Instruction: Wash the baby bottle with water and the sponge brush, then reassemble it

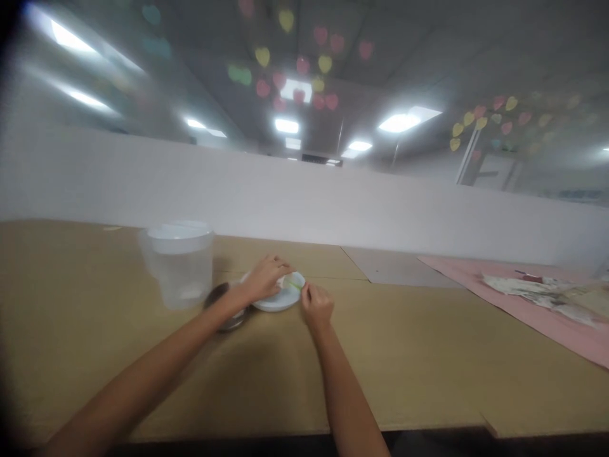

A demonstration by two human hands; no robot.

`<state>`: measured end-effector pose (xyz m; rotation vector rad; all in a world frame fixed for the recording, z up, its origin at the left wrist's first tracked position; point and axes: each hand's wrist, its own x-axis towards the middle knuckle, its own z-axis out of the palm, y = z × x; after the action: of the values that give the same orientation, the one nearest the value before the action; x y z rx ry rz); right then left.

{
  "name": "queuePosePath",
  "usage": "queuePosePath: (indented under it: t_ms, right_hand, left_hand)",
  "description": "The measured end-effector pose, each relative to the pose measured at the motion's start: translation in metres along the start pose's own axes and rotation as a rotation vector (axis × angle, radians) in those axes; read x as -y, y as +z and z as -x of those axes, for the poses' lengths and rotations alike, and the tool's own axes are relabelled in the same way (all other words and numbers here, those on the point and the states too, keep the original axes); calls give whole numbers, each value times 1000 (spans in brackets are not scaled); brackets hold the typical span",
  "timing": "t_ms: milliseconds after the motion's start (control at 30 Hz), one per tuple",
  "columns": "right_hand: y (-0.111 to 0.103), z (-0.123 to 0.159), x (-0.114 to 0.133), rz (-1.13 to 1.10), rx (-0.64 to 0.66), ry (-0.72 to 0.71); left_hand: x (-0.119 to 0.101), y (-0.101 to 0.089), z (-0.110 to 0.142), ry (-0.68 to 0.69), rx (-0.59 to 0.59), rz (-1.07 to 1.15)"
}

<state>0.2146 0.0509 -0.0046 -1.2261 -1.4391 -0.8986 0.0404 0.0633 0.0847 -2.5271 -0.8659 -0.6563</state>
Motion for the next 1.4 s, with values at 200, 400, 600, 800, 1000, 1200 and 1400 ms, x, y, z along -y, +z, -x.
queuePosePath:
  t_ms: [200, 400, 600, 800, 1000, 1200, 1400]
  right_hand:
    - [-1, -5, -3, 69, 191, 439]
    - [-1, -8, -23, 77, 473, 877]
    - [9, 1, -32, 108, 733, 852]
    - [9, 2, -20, 72, 871, 677]
    - [7, 2, -17, 97, 894, 580]
    - [8, 3, -10, 115, 668, 616]
    - [31, -42, 13, -38, 505, 535]
  left_hand:
    - [18, 6, 2, -88, -75, -120]
    - [31, -17, 9, -275, -137, -3]
    - [19, -42, 0, -647, -237, 805]
    - [-26, -57, 0, -408, -42, 940]
    - [-59, -39, 25, -245, 52, 504]
    - [-52, -11, 54, -243, 4, 417]
    - [-40, 1, 65, -229, -6, 425]
